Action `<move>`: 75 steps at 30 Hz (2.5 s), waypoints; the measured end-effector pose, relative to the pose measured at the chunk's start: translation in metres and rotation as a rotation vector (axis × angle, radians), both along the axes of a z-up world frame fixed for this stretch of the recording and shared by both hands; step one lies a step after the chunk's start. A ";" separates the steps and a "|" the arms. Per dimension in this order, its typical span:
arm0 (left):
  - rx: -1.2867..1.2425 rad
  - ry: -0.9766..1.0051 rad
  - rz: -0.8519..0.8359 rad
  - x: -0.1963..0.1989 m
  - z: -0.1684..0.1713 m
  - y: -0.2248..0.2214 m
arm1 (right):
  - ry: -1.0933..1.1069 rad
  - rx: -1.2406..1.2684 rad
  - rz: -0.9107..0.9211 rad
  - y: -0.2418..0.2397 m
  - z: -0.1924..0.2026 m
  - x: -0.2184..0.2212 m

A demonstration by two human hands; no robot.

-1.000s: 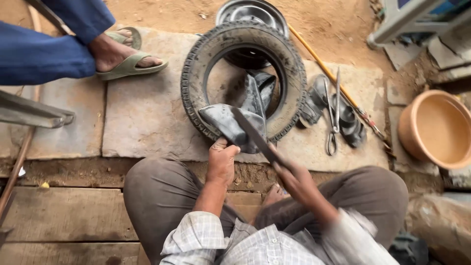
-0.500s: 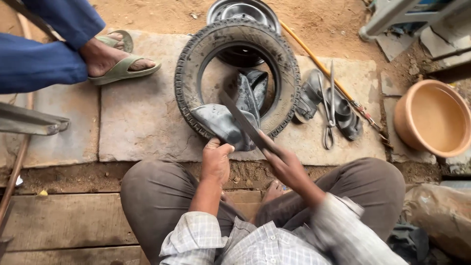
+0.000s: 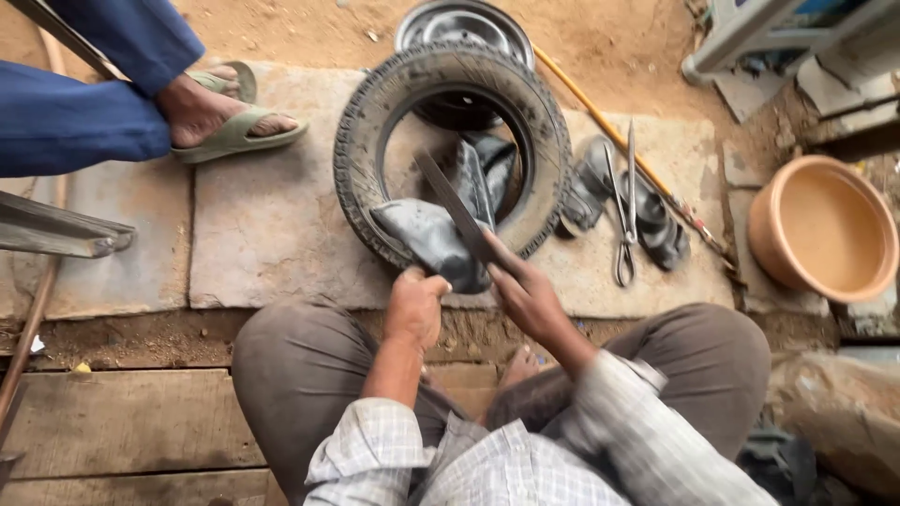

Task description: Repairing a puncture in a motorcycle inner tube by cleaning the surface with a rasp and applying adhesive.

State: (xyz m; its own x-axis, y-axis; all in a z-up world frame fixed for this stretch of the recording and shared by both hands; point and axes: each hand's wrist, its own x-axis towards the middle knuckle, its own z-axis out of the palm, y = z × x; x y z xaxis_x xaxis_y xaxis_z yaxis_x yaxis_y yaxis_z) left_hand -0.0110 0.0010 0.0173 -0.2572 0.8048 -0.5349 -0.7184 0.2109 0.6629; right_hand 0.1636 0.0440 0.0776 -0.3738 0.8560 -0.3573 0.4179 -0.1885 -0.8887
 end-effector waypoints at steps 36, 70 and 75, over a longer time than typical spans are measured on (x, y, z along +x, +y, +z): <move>0.193 0.165 0.086 0.005 -0.041 0.003 | -0.007 -0.109 0.052 -0.037 0.011 0.022; 0.167 0.056 0.080 0.006 -0.012 0.011 | -0.024 0.007 -0.058 -0.012 -0.067 0.052; 0.024 0.439 -0.019 0.007 -0.022 0.002 | 0.172 0.361 0.012 -0.051 -0.144 0.094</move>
